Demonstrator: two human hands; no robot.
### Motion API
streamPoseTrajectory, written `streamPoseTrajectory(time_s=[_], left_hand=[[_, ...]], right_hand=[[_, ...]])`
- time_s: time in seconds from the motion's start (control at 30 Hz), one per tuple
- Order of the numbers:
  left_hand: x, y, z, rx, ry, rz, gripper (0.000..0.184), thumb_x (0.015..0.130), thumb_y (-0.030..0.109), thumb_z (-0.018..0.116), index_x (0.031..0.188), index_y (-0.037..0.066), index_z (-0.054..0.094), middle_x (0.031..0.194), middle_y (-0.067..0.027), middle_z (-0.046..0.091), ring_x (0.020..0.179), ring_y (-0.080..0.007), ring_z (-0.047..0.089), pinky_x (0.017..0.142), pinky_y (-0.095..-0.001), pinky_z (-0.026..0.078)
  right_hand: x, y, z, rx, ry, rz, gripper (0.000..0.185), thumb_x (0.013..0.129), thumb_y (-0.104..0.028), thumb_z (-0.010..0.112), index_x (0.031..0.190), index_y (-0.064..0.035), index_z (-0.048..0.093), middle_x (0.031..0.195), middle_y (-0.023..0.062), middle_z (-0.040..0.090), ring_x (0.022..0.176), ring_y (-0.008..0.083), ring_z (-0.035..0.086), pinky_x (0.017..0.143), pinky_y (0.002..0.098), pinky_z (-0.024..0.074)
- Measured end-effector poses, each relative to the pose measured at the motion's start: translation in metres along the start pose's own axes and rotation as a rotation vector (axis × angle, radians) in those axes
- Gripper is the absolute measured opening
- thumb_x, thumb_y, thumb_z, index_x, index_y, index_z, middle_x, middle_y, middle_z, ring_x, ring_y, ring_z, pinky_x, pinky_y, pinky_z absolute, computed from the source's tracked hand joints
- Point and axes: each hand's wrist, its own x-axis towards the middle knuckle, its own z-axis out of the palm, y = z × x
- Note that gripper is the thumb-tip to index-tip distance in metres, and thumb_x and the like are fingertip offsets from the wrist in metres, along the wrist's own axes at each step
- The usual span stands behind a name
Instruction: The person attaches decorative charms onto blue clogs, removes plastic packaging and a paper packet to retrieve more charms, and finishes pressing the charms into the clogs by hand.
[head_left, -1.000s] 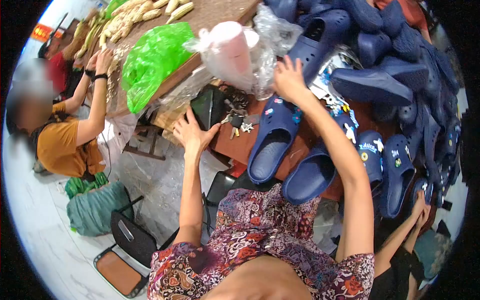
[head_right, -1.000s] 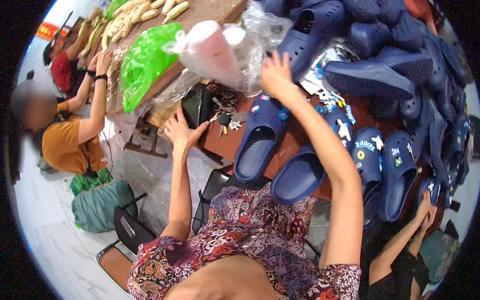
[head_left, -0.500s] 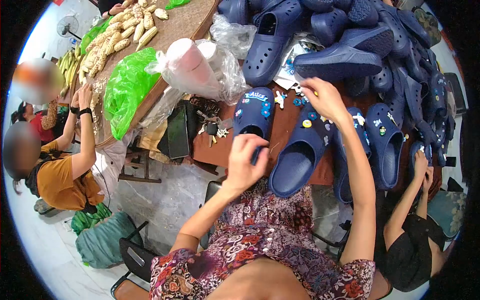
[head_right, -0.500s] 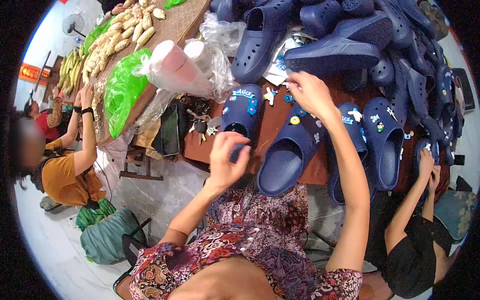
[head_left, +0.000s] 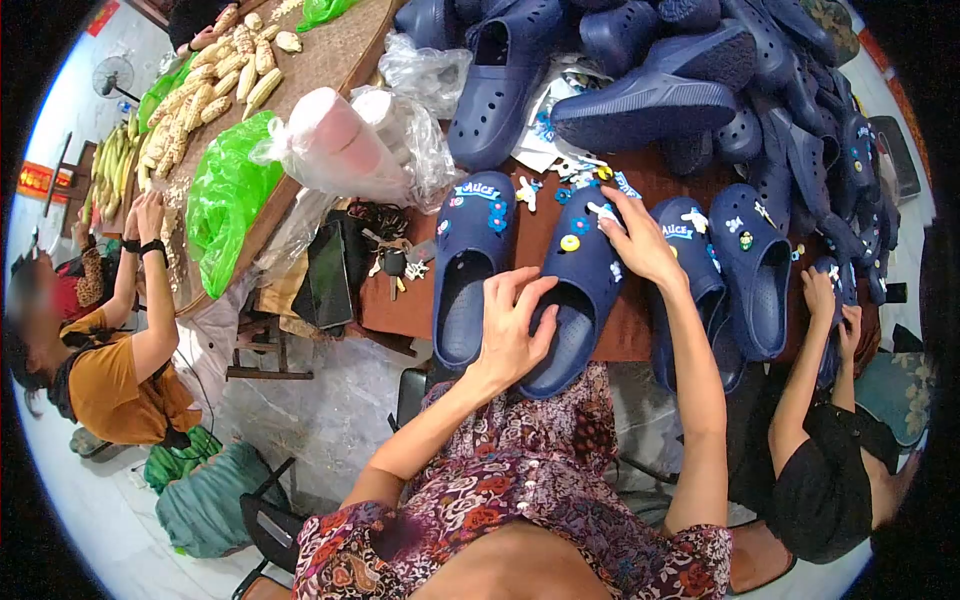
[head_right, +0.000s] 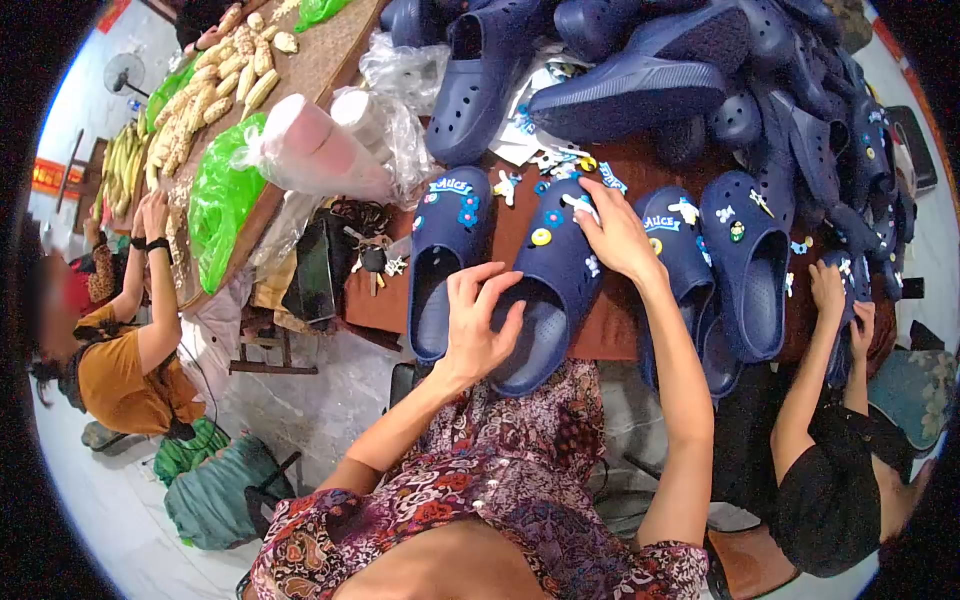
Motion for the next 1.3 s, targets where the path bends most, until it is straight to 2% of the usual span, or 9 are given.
streamPoseTrajectory(time_s=[0.07, 0.2, 0.3, 0.4, 0.9, 1.1, 1.2, 1.23, 1.3], left_hand=[[0.003, -0.002, 0.005, -0.179, -0.026, -0.045, 0.039, 0.075, -0.004, 0.065, 0.113, 0.006, 0.06, 0.112, -0.0158, 0.056, 0.101, -0.0348, 0.053, 0.088, -0.0423, 0.044], [0.001, -0.009, 0.002, -0.144, -0.076, -0.013, 0.047, 0.071, -0.015, 0.057, 0.114, 0.003, 0.059, 0.109, -0.0148, 0.057, 0.1, -0.0344, 0.055, 0.087, -0.0414, 0.046], [-0.001, -0.007, 0.002, -0.107, -0.045, -0.005, 0.041, 0.072, -0.015, 0.056, 0.109, 0.002, 0.06, 0.105, -0.0143, 0.06, 0.096, -0.0329, 0.057, 0.082, -0.0392, 0.047], [-0.004, -0.004, 0.0, -0.113, -0.029, -0.014, 0.043, 0.069, -0.015, 0.055, 0.108, 0.001, 0.06, 0.103, -0.0144, 0.06, 0.094, -0.0324, 0.057, 0.081, -0.0393, 0.047], [-0.014, -0.006, 0.001, -0.151, 0.01, -0.042, 0.042, 0.069, -0.013, 0.057, 0.108, 0.003, 0.061, 0.102, -0.0145, 0.06, 0.094, -0.032, 0.057, 0.082, -0.0383, 0.047], [-0.022, 0.012, -0.009, -0.087, 0.056, 0.058, 0.034, 0.072, -0.009, 0.063, 0.104, 0.004, 0.066, 0.106, -0.0145, 0.061, 0.095, -0.0316, 0.059, 0.082, -0.0374, 0.048], [-0.031, 0.019, 0.004, -0.348, -0.047, -0.053, 0.032, 0.077, -0.006, 0.065, 0.108, 0.003, 0.064, 0.104, -0.0147, 0.061, 0.096, -0.031, 0.061, 0.083, -0.0357, 0.05], [-0.03, 0.02, 0.008, -0.399, -0.105, -0.069, 0.038, 0.08, 0.0, 0.066, 0.117, 0.001, 0.058, 0.102, -0.0165, 0.06, 0.096, -0.0319, 0.06, 0.083, -0.0379, 0.049], [-0.03, 0.022, 0.015, -0.542, -0.231, -0.298, 0.045, 0.084, 0.007, 0.068, 0.125, -0.001, 0.05, 0.106, -0.0183, 0.06, 0.101, -0.0302, 0.061, 0.087, -0.0372, 0.049]], right_hand=[[0.003, -0.001, 0.003, 0.02, 0.061, -0.012, 0.042, 0.094, -0.023, 0.056, 0.131, -0.004, 0.052, 0.125, 0.0204, 0.057, 0.117, 0.0333, 0.056, 0.099, 0.0388, 0.0421], [0.01, 0.02, -0.01, 0.049, 0.192, 0.09, 0.024, 0.095, -0.015, 0.053, 0.111, -0.0017, 0.066, 0.106, 0.0148, 0.067, 0.099, 0.0273, 0.064, 0.086, 0.0343, 0.0485], [0.014, 0.038, -0.021, -0.051, 0.299, 0.084, 0.022, 0.092, -0.009, 0.055, 0.109, -0.0029, 0.067, 0.101, 0.0148, 0.069, 0.09, 0.0266, 0.067, 0.08, 0.0343, 0.0507], [0.015, 0.04, -0.029, -0.045, 0.276, 0.15, 0.02, 0.088, -0.009, 0.056, 0.104, -0.0028, 0.068, 0.098, 0.0173, 0.068, 0.091, 0.0334, 0.065, 0.081, 0.0405, 0.05], [0.072, 0.025, 0.013, -0.242, 0.009, 0.079, 0.024, 0.078, -0.017, 0.072, 0.101, -0.0105, 0.069, 0.1, 0.0156, 0.068, 0.099, 0.0356, 0.063, 0.084, 0.045, 0.0501], [0.073, 0.039, 0.022, -0.199, 0.075, 0.042, 0.025, 0.077, -0.018, 0.074, 0.1, -0.0089, 0.068, 0.099, 0.0153, 0.067, 0.098, 0.0353, 0.063, 0.084, 0.0446, 0.0497], [0.072, 0.038, 0.023, -0.23, 0.115, 0.053, 0.021, 0.079, -0.018, 0.072, 0.098, -0.0087, 0.07, 0.097, 0.0164, 0.068, 0.095, 0.0367, 0.064, 0.082, 0.0457, 0.0505], [0.07, 0.035, 0.02, -0.244, 0.133, 0.063, 0.02, 0.08, -0.018, 0.07, 0.098, -0.009, 0.071, 0.097, 0.017, 0.069, 0.095, 0.0371, 0.064, 0.081, 0.046, 0.0506], [0.066, 0.029, 0.014, -0.216, 0.115, 0.15, 0.019, 0.083, -0.018, 0.067, 0.099, -0.0098, 0.071, 0.098, 0.0177, 0.069, 0.096, 0.0375, 0.064, 0.083, 0.0457, 0.0502]])
